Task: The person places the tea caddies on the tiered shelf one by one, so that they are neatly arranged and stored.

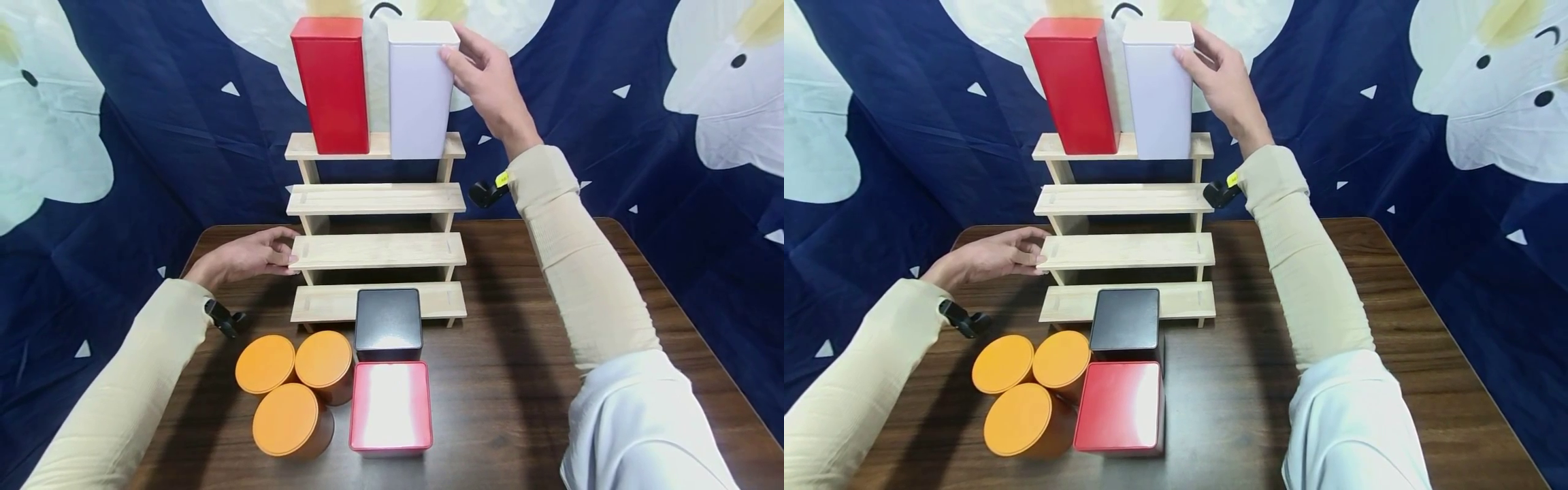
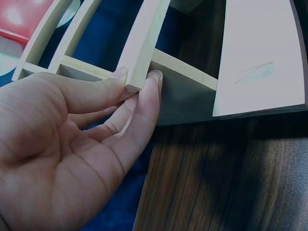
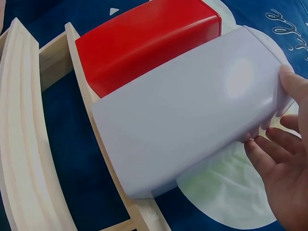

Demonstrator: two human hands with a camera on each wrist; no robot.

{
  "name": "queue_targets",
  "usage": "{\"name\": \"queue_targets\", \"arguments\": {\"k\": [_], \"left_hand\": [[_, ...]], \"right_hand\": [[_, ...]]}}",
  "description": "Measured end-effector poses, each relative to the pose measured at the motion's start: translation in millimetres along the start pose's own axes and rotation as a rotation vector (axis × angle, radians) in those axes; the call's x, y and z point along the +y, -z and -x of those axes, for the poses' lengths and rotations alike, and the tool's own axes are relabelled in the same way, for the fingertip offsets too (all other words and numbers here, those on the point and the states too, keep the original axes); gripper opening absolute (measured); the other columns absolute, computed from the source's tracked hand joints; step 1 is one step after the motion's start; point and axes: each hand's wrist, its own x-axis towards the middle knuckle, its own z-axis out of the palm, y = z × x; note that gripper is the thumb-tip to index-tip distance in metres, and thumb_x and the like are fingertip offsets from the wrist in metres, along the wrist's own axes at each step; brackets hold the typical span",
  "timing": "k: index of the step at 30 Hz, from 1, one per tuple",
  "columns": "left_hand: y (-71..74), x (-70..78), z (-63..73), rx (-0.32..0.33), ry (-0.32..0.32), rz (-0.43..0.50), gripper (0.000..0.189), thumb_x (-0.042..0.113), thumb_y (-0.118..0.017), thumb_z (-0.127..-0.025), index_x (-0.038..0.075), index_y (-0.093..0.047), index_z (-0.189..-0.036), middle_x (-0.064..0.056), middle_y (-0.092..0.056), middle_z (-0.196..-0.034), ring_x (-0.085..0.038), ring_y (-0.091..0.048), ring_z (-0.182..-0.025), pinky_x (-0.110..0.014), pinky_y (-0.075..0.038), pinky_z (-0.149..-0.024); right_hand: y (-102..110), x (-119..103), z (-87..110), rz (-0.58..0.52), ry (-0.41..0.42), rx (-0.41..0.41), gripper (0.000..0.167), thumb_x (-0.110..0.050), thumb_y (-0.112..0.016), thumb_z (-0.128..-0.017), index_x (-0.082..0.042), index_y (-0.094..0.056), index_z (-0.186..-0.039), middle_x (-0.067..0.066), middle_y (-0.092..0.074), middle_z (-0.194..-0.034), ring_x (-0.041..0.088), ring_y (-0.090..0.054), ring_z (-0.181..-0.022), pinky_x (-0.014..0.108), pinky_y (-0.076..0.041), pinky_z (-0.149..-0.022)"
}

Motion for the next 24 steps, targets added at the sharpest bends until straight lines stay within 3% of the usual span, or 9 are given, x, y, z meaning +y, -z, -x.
{"name": "queue_targets", "arguments": {"k": [18,24], "left_hand": [[1.4,-0.4,-2.0,0.010,-0.012,0.019,0.061,-0.003,-0.051,-0.094,-0.002,-0.017,-0.146,-0.022,-0.039,-0.120,-0.020,-0.060,-0.097,-0.028,-0.055,-0.089],[0.0,0.4,-4.4,0.008,-0.019,0.003,0.060,-0.004,-0.050,-0.094,-0.002,-0.018,-0.145,-0.023,-0.039,-0.120,-0.021,-0.060,-0.098,-0.029,-0.055,-0.090]], "right_hand": [[-14.1,-5.7,0.2,0.114,0.002,0.096,0.052,-0.024,-0.055,-0.097,-0.016,-0.038,-0.146,0.000,-0.043,-0.147,0.009,-0.044,-0.133,0.022,-0.040,-0.108],[-11.7,-4.2,2.6,0.243,0.014,0.103,0.056,-0.025,-0.056,-0.096,-0.014,-0.034,-0.147,-0.001,-0.040,-0.150,0.008,-0.040,-0.136,0.017,-0.035,-0.110]]}}
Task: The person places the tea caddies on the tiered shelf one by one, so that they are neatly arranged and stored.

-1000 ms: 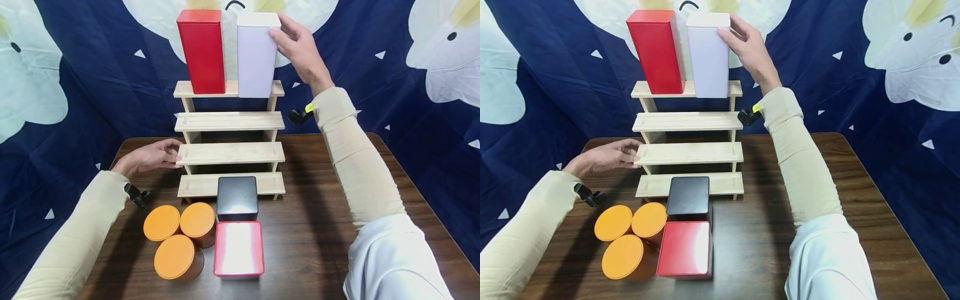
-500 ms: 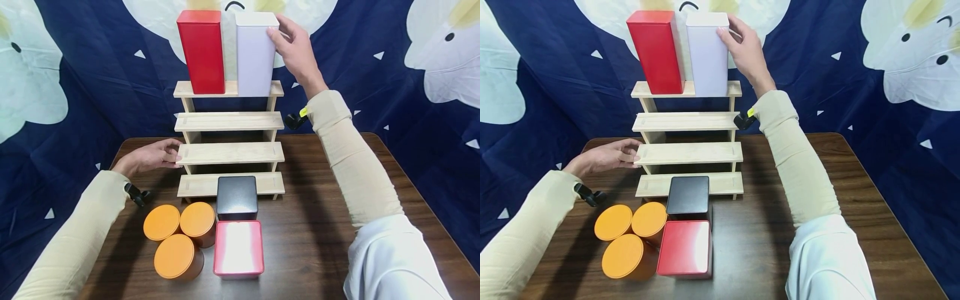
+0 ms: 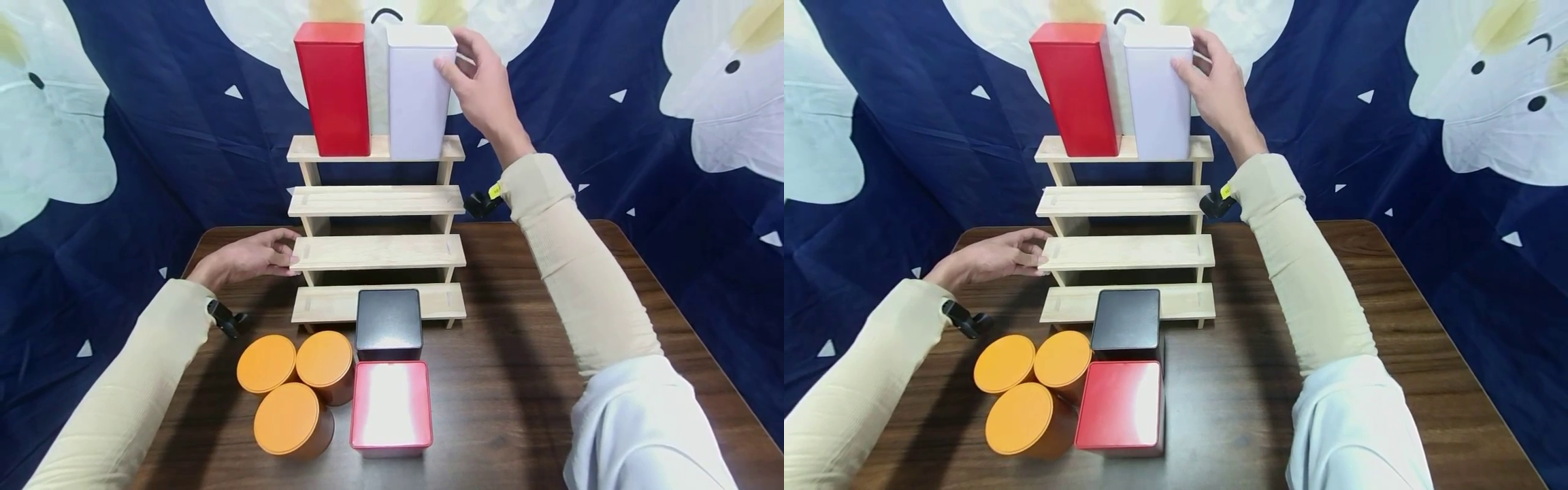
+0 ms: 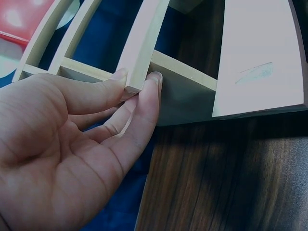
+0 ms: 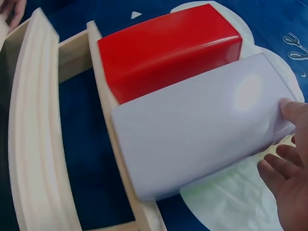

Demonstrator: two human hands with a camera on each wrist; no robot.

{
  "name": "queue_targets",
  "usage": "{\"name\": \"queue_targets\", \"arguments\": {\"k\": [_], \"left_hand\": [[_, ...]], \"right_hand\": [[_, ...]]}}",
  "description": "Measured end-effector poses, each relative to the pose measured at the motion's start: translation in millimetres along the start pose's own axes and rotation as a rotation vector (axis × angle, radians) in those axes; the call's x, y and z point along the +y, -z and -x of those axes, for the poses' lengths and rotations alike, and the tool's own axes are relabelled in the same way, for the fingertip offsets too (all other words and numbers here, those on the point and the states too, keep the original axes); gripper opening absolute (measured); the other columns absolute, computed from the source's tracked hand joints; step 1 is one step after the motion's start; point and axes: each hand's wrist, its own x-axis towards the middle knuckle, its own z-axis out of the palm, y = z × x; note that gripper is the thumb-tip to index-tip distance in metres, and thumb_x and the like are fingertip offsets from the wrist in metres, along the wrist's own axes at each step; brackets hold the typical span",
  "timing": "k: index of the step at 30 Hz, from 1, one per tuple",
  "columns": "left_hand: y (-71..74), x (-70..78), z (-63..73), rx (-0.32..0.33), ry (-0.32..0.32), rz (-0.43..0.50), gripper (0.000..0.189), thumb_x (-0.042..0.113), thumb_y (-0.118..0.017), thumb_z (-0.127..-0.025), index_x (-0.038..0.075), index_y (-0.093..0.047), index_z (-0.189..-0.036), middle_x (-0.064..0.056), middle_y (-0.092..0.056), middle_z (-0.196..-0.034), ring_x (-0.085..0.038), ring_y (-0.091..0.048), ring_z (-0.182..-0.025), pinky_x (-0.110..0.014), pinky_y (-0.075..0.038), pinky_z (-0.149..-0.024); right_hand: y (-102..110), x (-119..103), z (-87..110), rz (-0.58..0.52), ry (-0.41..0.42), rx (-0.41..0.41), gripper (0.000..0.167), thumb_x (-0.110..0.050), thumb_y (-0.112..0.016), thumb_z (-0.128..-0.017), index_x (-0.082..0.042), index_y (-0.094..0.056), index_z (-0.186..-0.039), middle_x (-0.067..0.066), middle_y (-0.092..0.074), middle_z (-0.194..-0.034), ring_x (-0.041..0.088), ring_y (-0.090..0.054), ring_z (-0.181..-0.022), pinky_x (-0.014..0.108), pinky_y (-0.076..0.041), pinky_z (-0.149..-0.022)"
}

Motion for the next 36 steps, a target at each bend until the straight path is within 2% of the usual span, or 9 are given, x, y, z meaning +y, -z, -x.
{"name": "queue_targets", "arguments": {"k": [6,10,20,27,32,36], "left_hand": [[-0.5,0.9,-1.6,-0.001,0.007,-0.026,0.060,-0.003,-0.050,-0.094,-0.001,-0.018,-0.145,-0.024,-0.038,-0.123,-0.026,-0.057,-0.101,-0.029,-0.055,-0.089],[0.5,-0.3,-3.0,0.004,0.015,-0.039,0.060,-0.001,-0.051,-0.095,0.000,-0.019,-0.145,-0.024,-0.038,-0.124,-0.023,-0.058,-0.099,-0.029,-0.055,-0.089],[1.3,-1.3,-3.2,0.000,0.011,-0.030,0.060,-0.003,-0.050,-0.095,-0.001,-0.018,-0.145,-0.025,-0.038,-0.124,-0.021,-0.059,-0.098,-0.030,-0.055,-0.091],[2.3,-3.3,-2.7,0.011,0.024,-0.066,0.060,-0.001,-0.050,-0.095,0.000,-0.019,-0.145,-0.024,-0.038,-0.126,-0.023,-0.057,-0.100,-0.034,-0.053,-0.094],[2.3,-3.2,-3.5,0.010,0.021,-0.062,0.059,-0.001,-0.050,-0.095,0.000,-0.019,-0.145,-0.025,-0.037,-0.126,-0.024,-0.057,-0.100,-0.031,-0.054,-0.092],[1.7,-2.1,-3.5,0.007,0.020,-0.055,0.060,0.000,-0.050,-0.095,0.000,-0.018,-0.146,-0.025,-0.037,-0.126,-0.024,-0.057,-0.100,-0.029,-0.055,-0.090]], "right_hand": [[5.3,18.1,1.9,0.174,0.037,-0.008,0.070,-0.033,-0.059,-0.094,-0.019,-0.021,-0.151,-0.003,-0.030,-0.154,0.004,-0.032,-0.139,0.013,-0.027,-0.113],[11.8,26.2,9.1,0.213,0.059,-0.004,0.073,-0.035,-0.059,-0.093,-0.021,-0.019,-0.152,-0.004,-0.028,-0.155,0.004,-0.031,-0.140,0.013,-0.027,-0.112],[18.7,13.1,56.2,0.172,0.136,-0.016,0.066,-0.022,-0.059,-0.094,-0.010,-0.025,-0.149,0.006,-0.034,-0.152,0.012,-0.035,-0.139,0.020,-0.031,-0.114],[13.4,16.0,83.7,0.135,0.234,-0.046,0.062,-0.010,-0.062,-0.091,-0.003,-0.032,-0.145,0.013,-0.040,-0.147,0.019,-0.041,-0.135,0.027,-0.036,-0.113],[7.6,16.3,107.1,0.125,0.314,-0.089,0.060,-0.003,-0.064,-0.089,0.005,-0.035,-0.141,0.018,-0.042,-0.145,0.026,-0.042,-0.134,0.035,-0.038,-0.112],[2.8,18.9,125.6,0.095,0.341,-0.140,0.059,0.001,-0.063,-0.088,0.007,-0.035,-0.140,0.021,-0.042,-0.144,0.029,-0.041,-0.134,0.040,-0.038,-0.111]]}}
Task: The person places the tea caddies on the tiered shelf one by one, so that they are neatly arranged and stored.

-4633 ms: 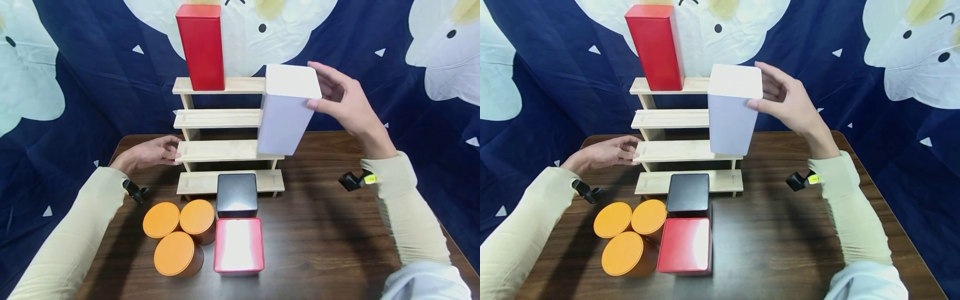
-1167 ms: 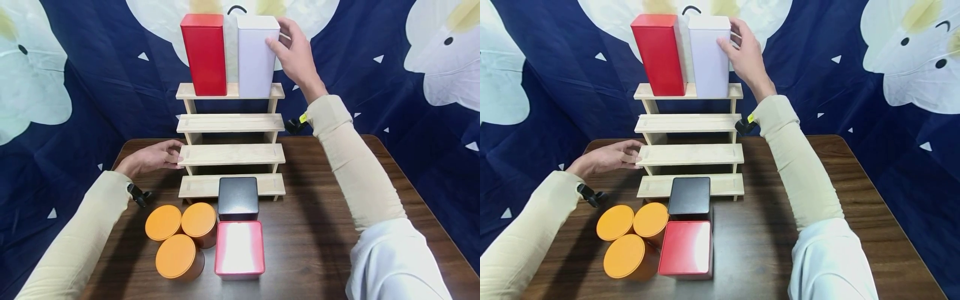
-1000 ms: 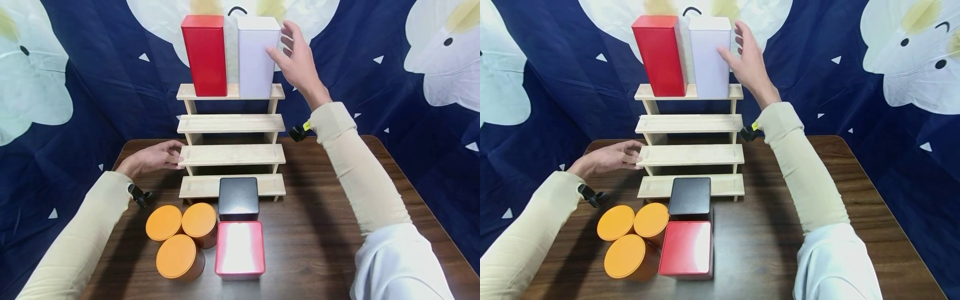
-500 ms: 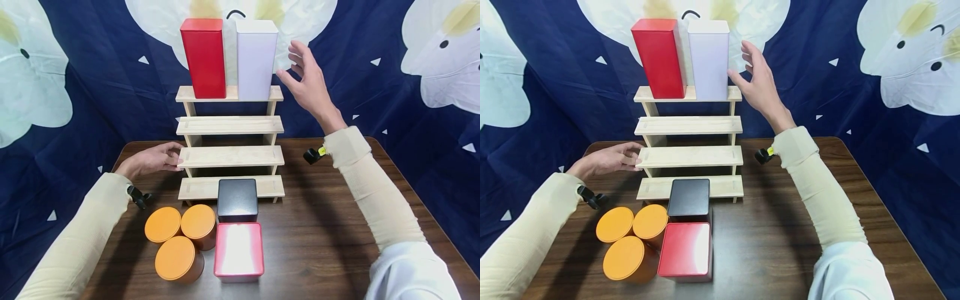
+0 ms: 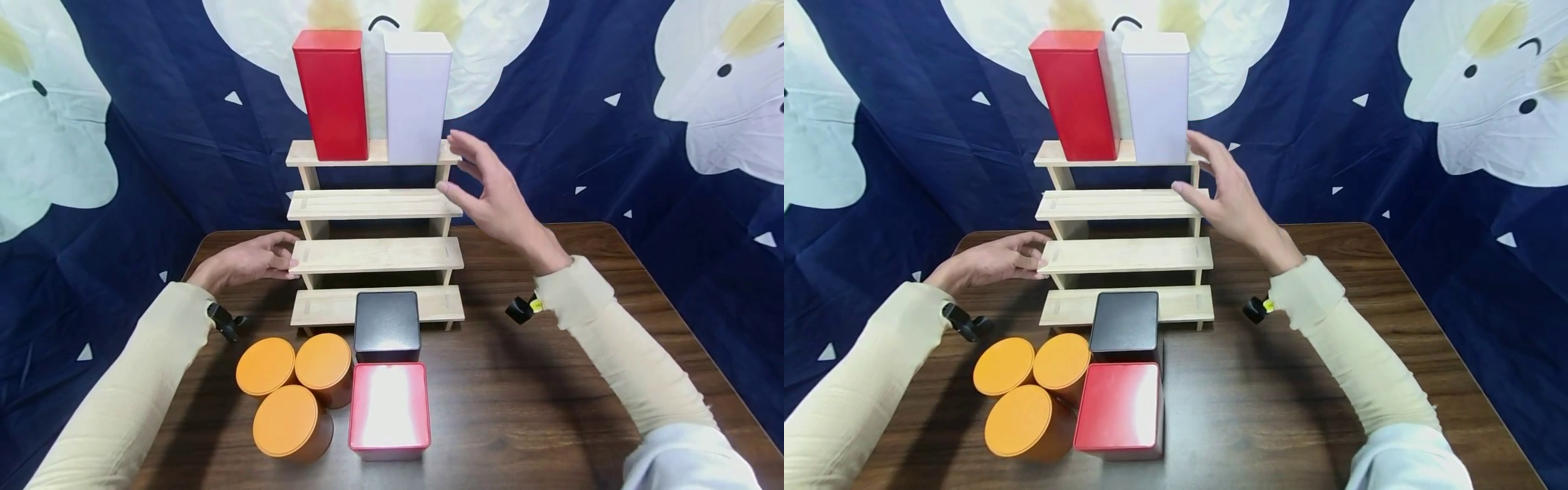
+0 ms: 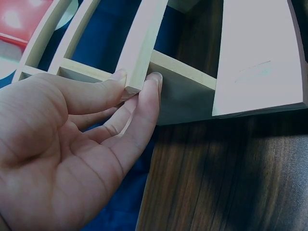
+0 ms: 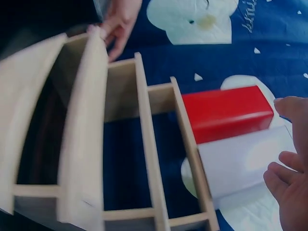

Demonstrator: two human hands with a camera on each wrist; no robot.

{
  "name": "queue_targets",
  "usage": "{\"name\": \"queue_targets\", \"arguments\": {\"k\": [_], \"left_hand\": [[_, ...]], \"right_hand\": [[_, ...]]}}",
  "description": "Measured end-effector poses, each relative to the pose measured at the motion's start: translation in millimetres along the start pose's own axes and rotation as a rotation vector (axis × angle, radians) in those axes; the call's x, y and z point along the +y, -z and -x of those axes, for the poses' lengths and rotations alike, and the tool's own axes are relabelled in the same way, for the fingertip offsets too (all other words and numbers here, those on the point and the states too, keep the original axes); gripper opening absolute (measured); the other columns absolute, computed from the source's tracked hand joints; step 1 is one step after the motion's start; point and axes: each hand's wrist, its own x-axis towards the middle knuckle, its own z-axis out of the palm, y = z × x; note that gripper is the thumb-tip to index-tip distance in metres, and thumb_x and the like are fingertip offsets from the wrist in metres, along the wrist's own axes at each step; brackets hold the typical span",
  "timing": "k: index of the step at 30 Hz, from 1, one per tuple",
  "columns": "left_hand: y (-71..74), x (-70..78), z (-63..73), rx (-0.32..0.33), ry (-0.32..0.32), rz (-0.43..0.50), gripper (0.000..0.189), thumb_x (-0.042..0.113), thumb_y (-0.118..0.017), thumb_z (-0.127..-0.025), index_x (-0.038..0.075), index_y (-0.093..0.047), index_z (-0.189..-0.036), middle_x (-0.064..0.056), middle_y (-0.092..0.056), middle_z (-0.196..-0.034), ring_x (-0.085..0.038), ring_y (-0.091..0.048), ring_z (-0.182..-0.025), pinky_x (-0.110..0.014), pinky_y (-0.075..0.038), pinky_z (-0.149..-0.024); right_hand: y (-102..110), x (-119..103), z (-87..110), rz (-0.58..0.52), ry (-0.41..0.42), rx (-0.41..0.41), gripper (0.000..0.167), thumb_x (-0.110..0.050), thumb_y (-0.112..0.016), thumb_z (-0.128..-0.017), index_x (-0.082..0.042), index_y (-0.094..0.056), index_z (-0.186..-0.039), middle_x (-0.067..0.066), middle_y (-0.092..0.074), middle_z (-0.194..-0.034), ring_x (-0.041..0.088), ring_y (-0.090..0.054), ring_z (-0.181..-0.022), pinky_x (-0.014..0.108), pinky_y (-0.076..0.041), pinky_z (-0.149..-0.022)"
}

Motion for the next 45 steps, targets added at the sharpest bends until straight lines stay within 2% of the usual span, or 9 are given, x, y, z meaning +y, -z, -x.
{"name": "queue_targets", "arguments": {"k": [8,11,16,19,27,32,39,45], "left_hand": [[-0.2,-1.0,-0.3,-0.002,0.002,0.026,0.062,-0.001,-0.051,-0.095,0.000,-0.017,-0.147,-0.024,-0.037,-0.126,-0.022,-0.058,-0.099,-0.031,-0.054,-0.092],[0.1,-1.8,-0.5,0.003,0.002,0.026,0.061,0.000,-0.051,-0.095,0.001,-0.018,-0.146,-0.024,-0.037,-0.125,-0.024,-0.058,-0.100,-0.030,-0.055,-0.090],[0.0,-3.5,-1.3,0.015,-0.007,0.023,0.059,-0.002,-0.051,-0.094,0.001,-0.021,-0.145,-0.022,-0.040,-0.122,-0.029,-0.056,-0.105,-0.029,-0.055,-0.089],[-0.1,-3.6,-1.5,0.012,-0.014,0.030,0.058,-0.003,-0.051,-0.094,0.000,-0.021,-0.144,-0.021,-0.040,-0.122,-0.029,-0.056,-0.105,-0.030,-0.055,-0.090],[0.4,-1.6,0.2,0.004,-0.009,0.045,0.061,-0.003,-0.051,-0.094,0.000,-0.019,-0.146,-0.022,-0.038,-0.123,-0.021,-0.058,-0.099,-0.030,-0.054,-0.092],[-0.4,0.3,0.7,0.005,0.002,0.045,0.062,-0.002,-0.052,-0.094,0.001,-0.018,-0.146,-0.022,-0.038,-0.123,-0.021,-0.058,-0.099,-0.032,-0.054,-0.093],[0.3,-0.7,0.6,0.003,0.001,0.047,0.062,-0.002,-0.052,-0.094,0.001,-0.019,-0.146,-0.022,-0.038,-0.122,-0.023,-0.058,-0.100,-0.032,-0.054,-0.093],[-0.3,-0.3,0.5,-0.001,-0.006,0.060,0.061,-0.003,-0.051,-0.095,0.000,-0.019,-0.146,-0.022,-0.038,-0.122,-0.024,-0.058,-0.102,-0.029,-0.055,-0.090]], "right_hand": [[-15.1,-7.3,26.5,-0.064,0.040,-0.075,0.058,0.008,-0.064,-0.085,0.012,-0.037,-0.136,0.026,-0.044,-0.139,0.037,-0.043,-0.130,0.047,-0.040,-0.108],[-21.1,-4.6,35.3,-0.091,0.036,-0.113,0.061,0.008,-0.065,-0.085,0.008,-0.036,-0.139,0.022,-0.044,-0.142,0.033,-0.043,-0.131,0.045,-0.041,-0.107],[-32.6,12.4,49.5,-0.120,0.039,-0.166,0.068,0.004,-0.069,-0.083,0.000,-0.036,-0.143,0.012,-0.046,-0.142,0.024,-0.045,-0.131,0.037,-0.042,-0.108],[-38.4,16.3,58.5,-0.141,0.052,-0.196,0.069,0.002,-0.070,-0.083,-0.004,-0.036,-0.144,0.011,-0.048,-0.140,0.022,-0.046,-0.131,0.033,-0.041,-0.109],[-51.3,14.0,79.8,-0.223,-0.005,-0.322,0.072,-0.007,-0.070,-0.086,-0.013,-0.032,-0.147,0.005,-0.046,-0.142,0.020,-0.046,-0.130,0.030,-0.040,-0.110],[-59.2,12.6,90.2,-0.241,-0.011,-0.395,0.076,-0.010,-0.072,-0.085,-0.014,-0.030,-0.148,0.003,-0.043,-0.145,0.019,-0.048,-0.129,0.030,-0.040,-0.109],[-65.5,13.1,104.0,-0.168,-0.072,-0.517,0.082,-0.029,-0.074,-0.084,-0.025,-0.026,-0.150,-0.006,-0.038,-0.149,0.014,-0.043,-0.133,0.034,-0.036,-0.112],[-65.5,11.7,112.0,-0.078,-0.138,-0.576,0.087,-0.047,-0.074,-0.079,-0.033,-0.024,-0.149,-0.012,-0.033,-0.150,0.008,-0.034,-0.137,0.040,-0.033,-0.114]]}}
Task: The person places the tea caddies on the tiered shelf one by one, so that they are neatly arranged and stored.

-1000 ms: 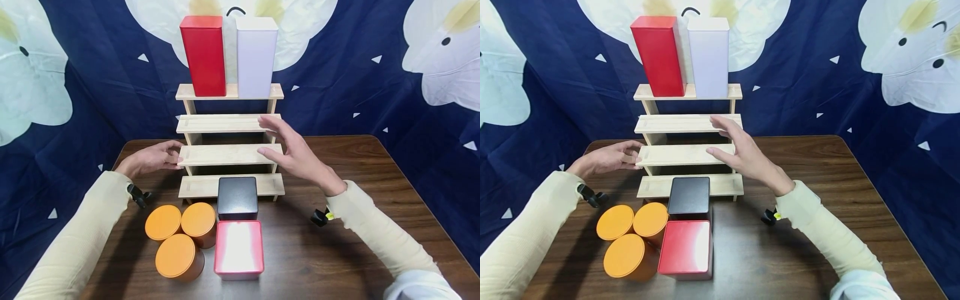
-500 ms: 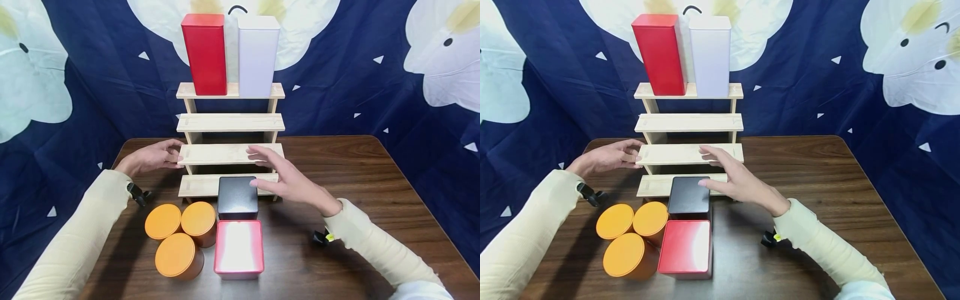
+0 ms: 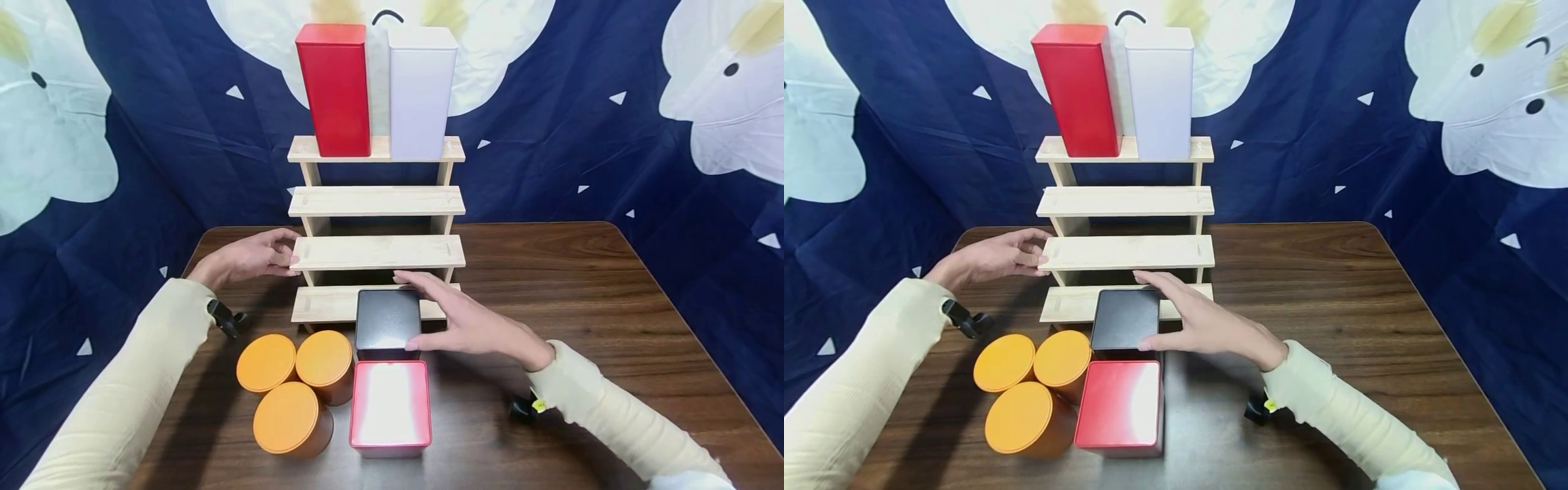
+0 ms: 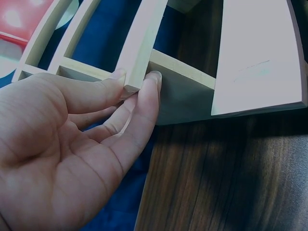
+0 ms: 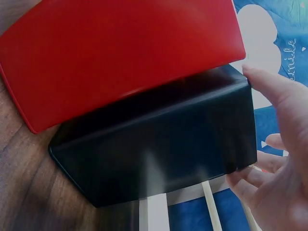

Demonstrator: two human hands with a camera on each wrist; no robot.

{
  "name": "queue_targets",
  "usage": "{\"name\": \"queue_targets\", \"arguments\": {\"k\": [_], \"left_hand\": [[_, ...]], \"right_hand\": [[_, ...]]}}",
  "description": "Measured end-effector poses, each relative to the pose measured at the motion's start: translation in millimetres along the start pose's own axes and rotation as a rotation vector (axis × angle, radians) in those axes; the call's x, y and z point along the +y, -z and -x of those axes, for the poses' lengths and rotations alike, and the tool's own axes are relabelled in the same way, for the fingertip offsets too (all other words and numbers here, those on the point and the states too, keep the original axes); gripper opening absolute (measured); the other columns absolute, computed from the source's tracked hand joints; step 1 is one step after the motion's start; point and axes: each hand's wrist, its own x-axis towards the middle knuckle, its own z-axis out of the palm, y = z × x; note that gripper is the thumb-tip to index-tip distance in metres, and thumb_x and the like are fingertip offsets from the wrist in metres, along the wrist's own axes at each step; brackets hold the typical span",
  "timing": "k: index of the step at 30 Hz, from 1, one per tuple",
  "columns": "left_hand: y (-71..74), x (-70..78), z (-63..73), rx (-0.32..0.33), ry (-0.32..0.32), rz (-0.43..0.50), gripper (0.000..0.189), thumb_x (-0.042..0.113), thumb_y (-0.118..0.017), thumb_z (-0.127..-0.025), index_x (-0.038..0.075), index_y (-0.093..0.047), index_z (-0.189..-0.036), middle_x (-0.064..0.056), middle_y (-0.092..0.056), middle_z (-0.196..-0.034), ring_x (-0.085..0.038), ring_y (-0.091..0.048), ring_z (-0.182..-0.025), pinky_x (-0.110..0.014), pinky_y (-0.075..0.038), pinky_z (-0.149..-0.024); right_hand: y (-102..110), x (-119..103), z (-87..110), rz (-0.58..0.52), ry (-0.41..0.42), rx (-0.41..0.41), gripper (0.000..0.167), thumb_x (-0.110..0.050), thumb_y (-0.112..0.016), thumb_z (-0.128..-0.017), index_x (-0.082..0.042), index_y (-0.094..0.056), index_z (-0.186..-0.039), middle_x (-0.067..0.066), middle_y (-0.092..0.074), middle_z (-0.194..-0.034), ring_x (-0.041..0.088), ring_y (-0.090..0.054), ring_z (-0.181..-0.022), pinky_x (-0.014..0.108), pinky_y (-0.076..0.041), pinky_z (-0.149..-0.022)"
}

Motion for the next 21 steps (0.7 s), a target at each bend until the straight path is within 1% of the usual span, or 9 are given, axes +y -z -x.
{"name": "queue_targets", "arguments": {"k": [3,9,14,21], "left_hand": [[0.1,-0.2,0.3,-0.001,-0.002,-0.002,0.061,-0.003,-0.051,-0.095,0.000,-0.018,-0.146,-0.022,-0.038,-0.122,-0.026,-0.057,-0.102,-0.028,-0.055,-0.089],[0.4,0.0,1.3,-0.005,-0.004,-0.005,0.061,-0.003,-0.051,-0.095,0.000,-0.018,-0.146,-0.023,-0.037,-0.123,-0.025,-0.057,-0.101,-0.028,-0.055,-0.089],[0.6,-0.3,1.6,-0.004,-0.004,-0.001,0.061,-0.003,-0.051,-0.094,-0.001,-0.018,-0.146,-0.023,-0.037,-0.123,-0.024,-0.057,-0.099,-0.028,-0.056,-0.089],[0.4,-0.6,0.9,-0.003,-0.004,0.002,0.062,-0.003,-0.051,-0.094,0.000,-0.018,-0.146,-0.023,-0.038,-0.122,-0.023,-0.058,-0.099,-0.030,-0.055,-0.090]], "right_hand": [[0.3,-0.3,3.0,0.027,-0.016,-0.015,0.090,-0.051,-0.074,-0.077,-0.033,-0.024,-0.149,-0.012,-0.032,-0.150,0.007,-0.033,-0.136,0.041,-0.035,-0.113],[0.7,1.3,7.3,0.049,-0.017,-0.051,0.093,-0.052,-0.074,-0.077,-0.032,-0.021,-0.150,-0.009,-0.030,-0.151,0.008,-0.032,-0.136,0.039,-0.037,-0.112],[-1.1,4.1,8.1,0.070,-0.029,-0.057,0.096,-0.053,-0.074,-0.077,-0.033,-0.017,-0.151,-0.009,-0.029,-0.152,0.009,-0.031,-0.138,0.041,-0.038,-0.111],[-4.5,8.0,9.5,-0.004,-0.073,-0.030,0.099,-0.049,-0.078,-0.074,-0.031,-0.019,-0.151,-0.009,-0.028,-0.153,0.009,-0.032,-0.139,0.035,-0.038,-0.112]]}}
